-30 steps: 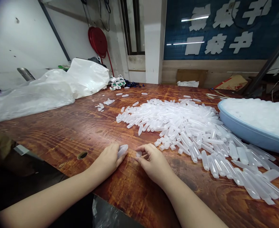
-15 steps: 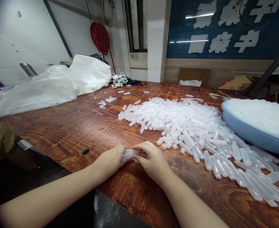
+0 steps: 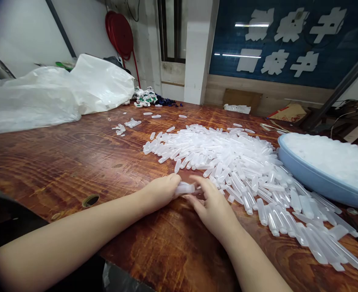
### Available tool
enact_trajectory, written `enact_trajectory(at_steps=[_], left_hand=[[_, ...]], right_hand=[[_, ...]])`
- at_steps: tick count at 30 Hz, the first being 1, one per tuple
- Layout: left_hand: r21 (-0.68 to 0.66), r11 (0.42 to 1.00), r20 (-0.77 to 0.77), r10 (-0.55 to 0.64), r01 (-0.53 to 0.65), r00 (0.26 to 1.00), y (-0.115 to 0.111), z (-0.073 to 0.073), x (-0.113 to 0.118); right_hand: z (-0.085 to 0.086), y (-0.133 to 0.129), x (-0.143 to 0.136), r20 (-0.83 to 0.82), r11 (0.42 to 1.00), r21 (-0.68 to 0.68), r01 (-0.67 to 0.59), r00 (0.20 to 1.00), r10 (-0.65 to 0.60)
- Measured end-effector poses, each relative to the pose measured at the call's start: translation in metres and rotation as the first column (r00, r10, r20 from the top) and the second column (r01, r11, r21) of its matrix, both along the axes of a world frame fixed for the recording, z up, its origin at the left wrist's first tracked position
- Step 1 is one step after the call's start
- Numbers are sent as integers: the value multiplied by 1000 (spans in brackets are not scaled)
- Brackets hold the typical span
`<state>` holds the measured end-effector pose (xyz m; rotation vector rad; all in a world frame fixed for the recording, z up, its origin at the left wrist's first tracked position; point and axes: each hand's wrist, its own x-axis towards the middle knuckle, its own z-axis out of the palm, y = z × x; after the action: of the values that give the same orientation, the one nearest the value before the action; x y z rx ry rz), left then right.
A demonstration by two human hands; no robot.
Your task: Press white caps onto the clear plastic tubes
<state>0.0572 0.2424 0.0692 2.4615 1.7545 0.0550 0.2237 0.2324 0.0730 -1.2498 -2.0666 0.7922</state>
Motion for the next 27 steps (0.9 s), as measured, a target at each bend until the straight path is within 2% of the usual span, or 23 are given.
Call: enact_trajectory(at_steps=[2, 4, 6, 9, 11, 13, 17, 20, 22, 24, 27], left_hand=[[0, 1000, 6, -14, 14, 1000, 1, -3, -4], [2, 1000, 11, -10, 10, 1000, 1, -5, -7], [-8, 1000, 12, 4, -3, 1000, 1, -4, -8], [-35, 999, 2, -8, 8, 1000, -2, -1, -9], [-31, 999, -13, -31, 30, 999, -4, -1, -9], [-19, 999, -30, -45, 45, 999, -5, -3, -8], [25, 998, -48, -55, 56, 997, -6, -10, -5], [49, 998, -68, -44, 48, 997, -8, -13, -4], [45, 998, -58, -44, 47, 997, -8, -13, -4], [29, 998, -28, -54, 55, 998, -6, -10, -5], [-1, 994, 2, -108, 108, 994, -3, -5, -8]], right_hand=[[-1, -1, -1, 101, 999, -19, -30, 994, 32], [-2, -1, -3, 184, 997, -80, -5, 983, 19], [-3, -2, -3, 125, 994, -107, 2, 992, 11], [-4, -5, -2, -6, 997, -58, -55, 998, 55], [-3, -7, -2, 10, 996, -46, -71, 997, 71], [-2, -8, -3, 38, 997, -68, -32, 999, 34], [-4, -9, -9, -15, 973, -228, 39, 999, -44], [-8, -7, -13, -151, 907, -422, -6, 986, -64], [-11, -6, -15, -234, 878, -476, -43, 969, -79], [-10, -5, -15, -226, 898, -439, -24, 971, -84], [-1, -7, -9, -40, 974, -219, 54, 997, -64]])
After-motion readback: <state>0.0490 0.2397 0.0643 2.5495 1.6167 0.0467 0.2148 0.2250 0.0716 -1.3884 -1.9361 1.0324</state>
